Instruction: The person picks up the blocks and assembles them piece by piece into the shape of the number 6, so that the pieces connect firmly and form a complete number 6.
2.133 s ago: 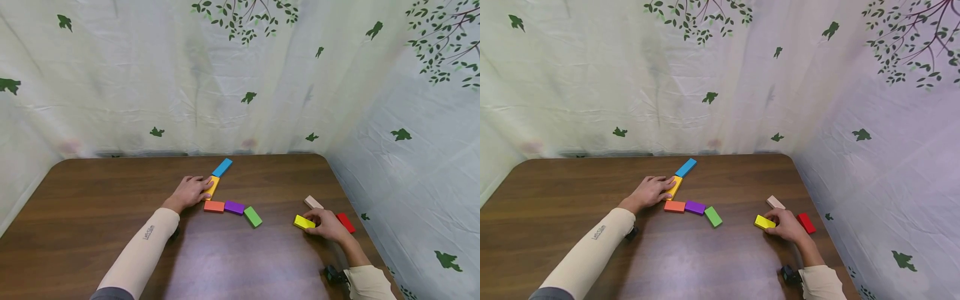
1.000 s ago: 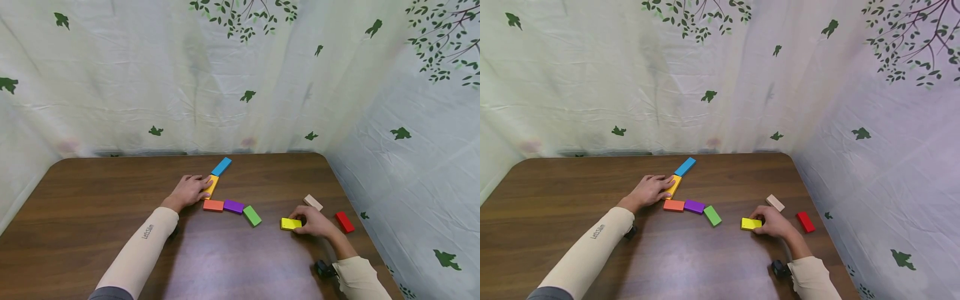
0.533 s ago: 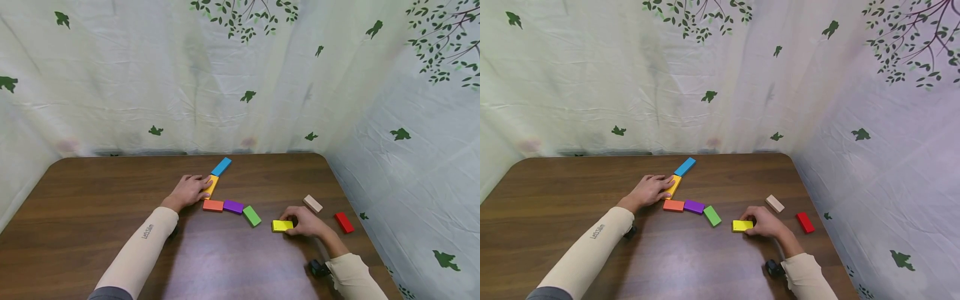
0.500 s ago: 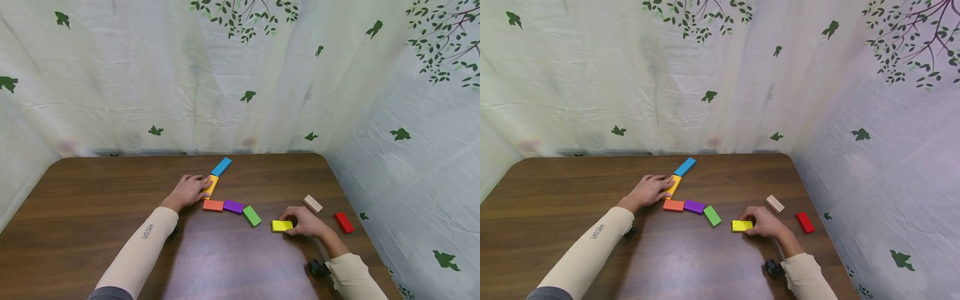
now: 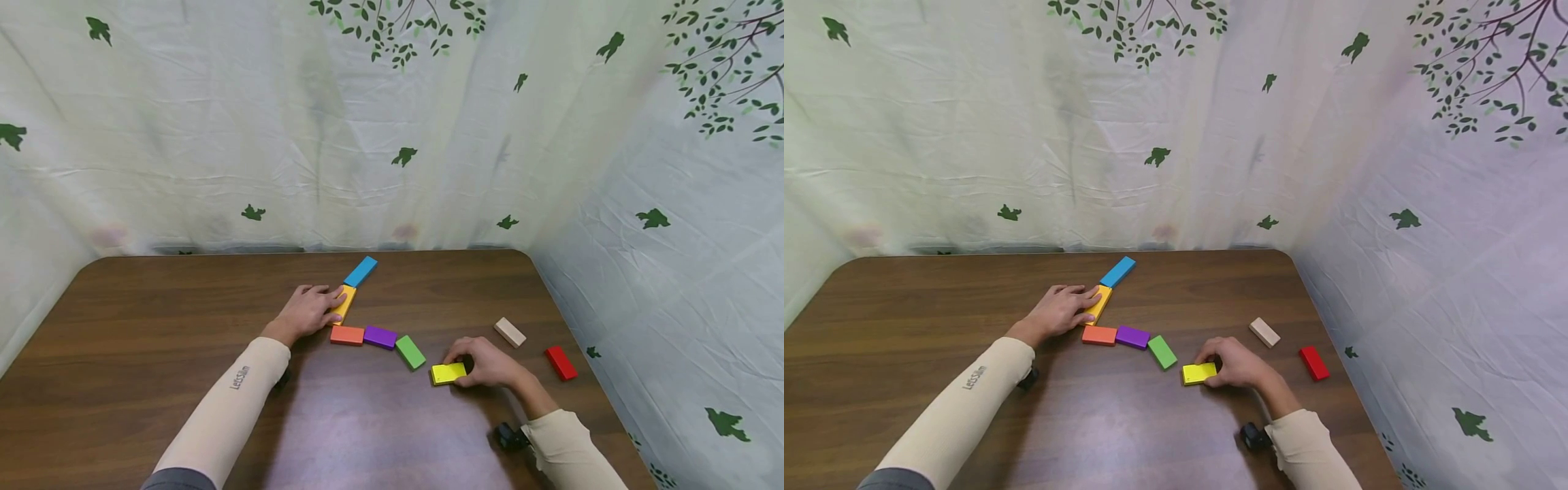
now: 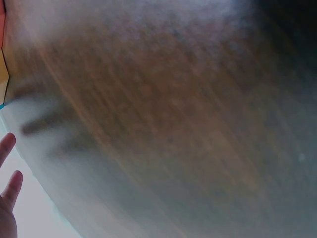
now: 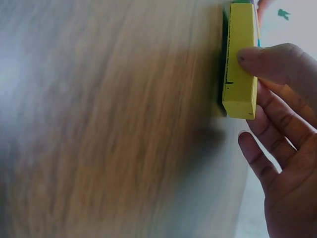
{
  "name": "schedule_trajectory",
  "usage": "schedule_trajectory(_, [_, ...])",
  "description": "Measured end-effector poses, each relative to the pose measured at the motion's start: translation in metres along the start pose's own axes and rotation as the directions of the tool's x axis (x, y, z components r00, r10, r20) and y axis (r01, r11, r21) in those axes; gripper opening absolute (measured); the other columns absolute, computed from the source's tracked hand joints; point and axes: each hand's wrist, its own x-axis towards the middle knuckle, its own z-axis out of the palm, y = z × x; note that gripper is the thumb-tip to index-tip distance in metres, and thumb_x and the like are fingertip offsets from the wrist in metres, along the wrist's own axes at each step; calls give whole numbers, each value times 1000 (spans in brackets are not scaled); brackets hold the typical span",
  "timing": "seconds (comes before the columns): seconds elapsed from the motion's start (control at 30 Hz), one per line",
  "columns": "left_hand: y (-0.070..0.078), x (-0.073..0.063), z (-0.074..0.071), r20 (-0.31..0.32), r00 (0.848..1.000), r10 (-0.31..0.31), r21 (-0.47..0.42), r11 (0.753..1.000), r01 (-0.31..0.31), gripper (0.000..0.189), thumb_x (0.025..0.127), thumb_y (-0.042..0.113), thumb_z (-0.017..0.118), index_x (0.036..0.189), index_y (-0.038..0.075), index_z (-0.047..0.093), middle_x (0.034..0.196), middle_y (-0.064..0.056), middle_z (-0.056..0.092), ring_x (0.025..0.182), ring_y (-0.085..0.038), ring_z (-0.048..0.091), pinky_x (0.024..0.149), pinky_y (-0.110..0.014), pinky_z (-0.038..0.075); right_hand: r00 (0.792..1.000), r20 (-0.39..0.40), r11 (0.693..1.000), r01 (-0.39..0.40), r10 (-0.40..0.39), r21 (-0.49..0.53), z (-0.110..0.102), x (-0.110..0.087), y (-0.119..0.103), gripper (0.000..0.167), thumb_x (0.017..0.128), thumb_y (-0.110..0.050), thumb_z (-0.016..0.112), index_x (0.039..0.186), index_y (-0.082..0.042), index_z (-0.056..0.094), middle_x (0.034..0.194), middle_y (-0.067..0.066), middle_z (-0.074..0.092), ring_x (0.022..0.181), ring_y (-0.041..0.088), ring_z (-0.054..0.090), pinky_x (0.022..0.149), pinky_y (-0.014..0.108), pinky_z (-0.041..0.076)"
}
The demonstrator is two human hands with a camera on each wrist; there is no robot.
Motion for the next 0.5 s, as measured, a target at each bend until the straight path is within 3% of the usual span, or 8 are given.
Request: schedule_trajectory(0.5, [0,0,1,-1,1000,-7,-8,1000,7,55,95,36,59,142,10,48,148,-11,42,132,-40,41,104,-61,28,998,46,998,43,-41,-38,1,12,-15,26,71,-17,81,96,-16,74,95,-9,65,88,6,57,81,27,48])
